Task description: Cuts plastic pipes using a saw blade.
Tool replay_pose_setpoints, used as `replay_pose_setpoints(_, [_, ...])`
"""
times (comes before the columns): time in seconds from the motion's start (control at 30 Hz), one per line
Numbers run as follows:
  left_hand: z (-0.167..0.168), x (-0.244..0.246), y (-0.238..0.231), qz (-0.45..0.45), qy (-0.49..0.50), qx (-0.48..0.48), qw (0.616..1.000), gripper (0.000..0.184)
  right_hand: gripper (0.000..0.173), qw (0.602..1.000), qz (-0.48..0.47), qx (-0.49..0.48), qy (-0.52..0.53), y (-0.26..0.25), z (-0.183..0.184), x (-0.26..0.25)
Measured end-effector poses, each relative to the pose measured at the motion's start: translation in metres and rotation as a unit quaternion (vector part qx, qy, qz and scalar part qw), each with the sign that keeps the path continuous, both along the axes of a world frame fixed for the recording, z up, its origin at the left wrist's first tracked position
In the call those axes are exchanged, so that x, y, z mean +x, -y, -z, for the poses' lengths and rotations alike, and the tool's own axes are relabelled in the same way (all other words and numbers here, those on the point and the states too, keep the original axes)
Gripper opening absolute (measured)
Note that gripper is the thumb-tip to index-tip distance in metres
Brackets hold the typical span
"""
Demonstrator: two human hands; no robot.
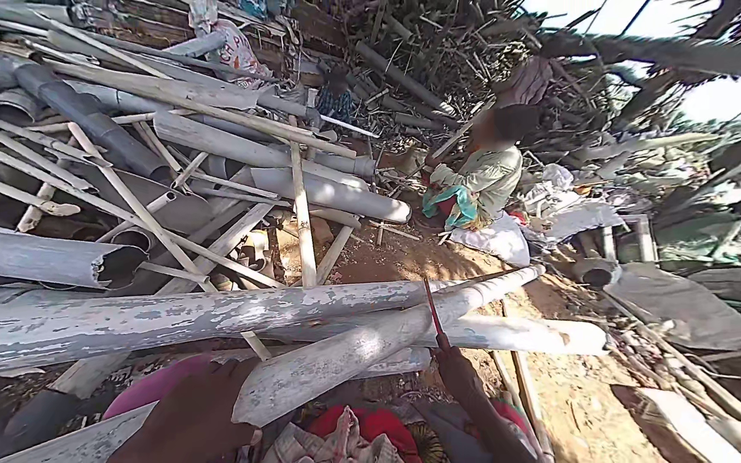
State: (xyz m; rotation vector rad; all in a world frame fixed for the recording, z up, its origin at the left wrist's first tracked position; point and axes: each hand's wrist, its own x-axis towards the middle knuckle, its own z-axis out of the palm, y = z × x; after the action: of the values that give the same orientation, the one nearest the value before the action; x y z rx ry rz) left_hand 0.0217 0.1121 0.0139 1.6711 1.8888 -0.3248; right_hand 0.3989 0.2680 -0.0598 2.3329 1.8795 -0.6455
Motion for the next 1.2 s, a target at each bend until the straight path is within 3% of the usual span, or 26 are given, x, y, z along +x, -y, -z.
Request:
replay_pose_setpoints(0.13, [0.001,-0.001,-0.006,0.021,0.001,-0.027,0.999,0.1,0.047,0.994,-0.1,-0.023,-0.042,0.06,-0.009,-0.041])
replay_pose_setpoints(0.27, [-0.001,-0.019,0.003,0.06,-0.006,-0.024,0.998,0.101,0.047,0.988,-0.113,-0.021,-0.101,0.082,0.002,-0.046])
replay_pose_setpoints(0.5, [-0.031,-0.084,0.064,-0.001,-0.023,0.095,0.995,0.095,0.038,0.949,-0.178,0.074,-0.249,0.094,0.015,-0.073])
replay_pose_setpoints(0.63, [-0.037,-0.113,0.099,-0.008,-0.065,0.175,0.982,0.083,0.037,0.939,-0.131,0.051,-0.313,0.092,0.011,-0.072])
replay_pose_setpoints(0.73, [-0.024,-0.107,0.112,0.007,-0.084,0.215,0.973,0.083,0.043,0.932,-0.092,0.05,-0.348,0.087,0.019,-0.062])
replay_pose_setpoints(0.83, [-0.001,-0.1,0.124,0.05,-0.13,0.305,0.942,0.079,0.038,0.907,-0.091,0.061,-0.408,0.087,0.031,-0.054])
replay_pose_setpoints(1.0, [0.03,-0.089,0.133,0.057,-0.189,0.399,0.895,0.066,0.028,0.92,-0.072,-0.002,-0.385,0.089,0.024,-0.056])
replay_pose_setpoints(1.1, [0.036,-0.083,0.129,0.06,-0.193,0.414,0.887,0.066,0.043,0.924,-0.046,-0.041,-0.377,0.086,0.01,-0.053])
replay_pose_setpoints(1.2, [0.037,-0.077,0.124,0.056,-0.186,0.421,0.886,0.066,0.039,0.931,-0.056,0.115,-0.343,0.085,0.003,-0.041])
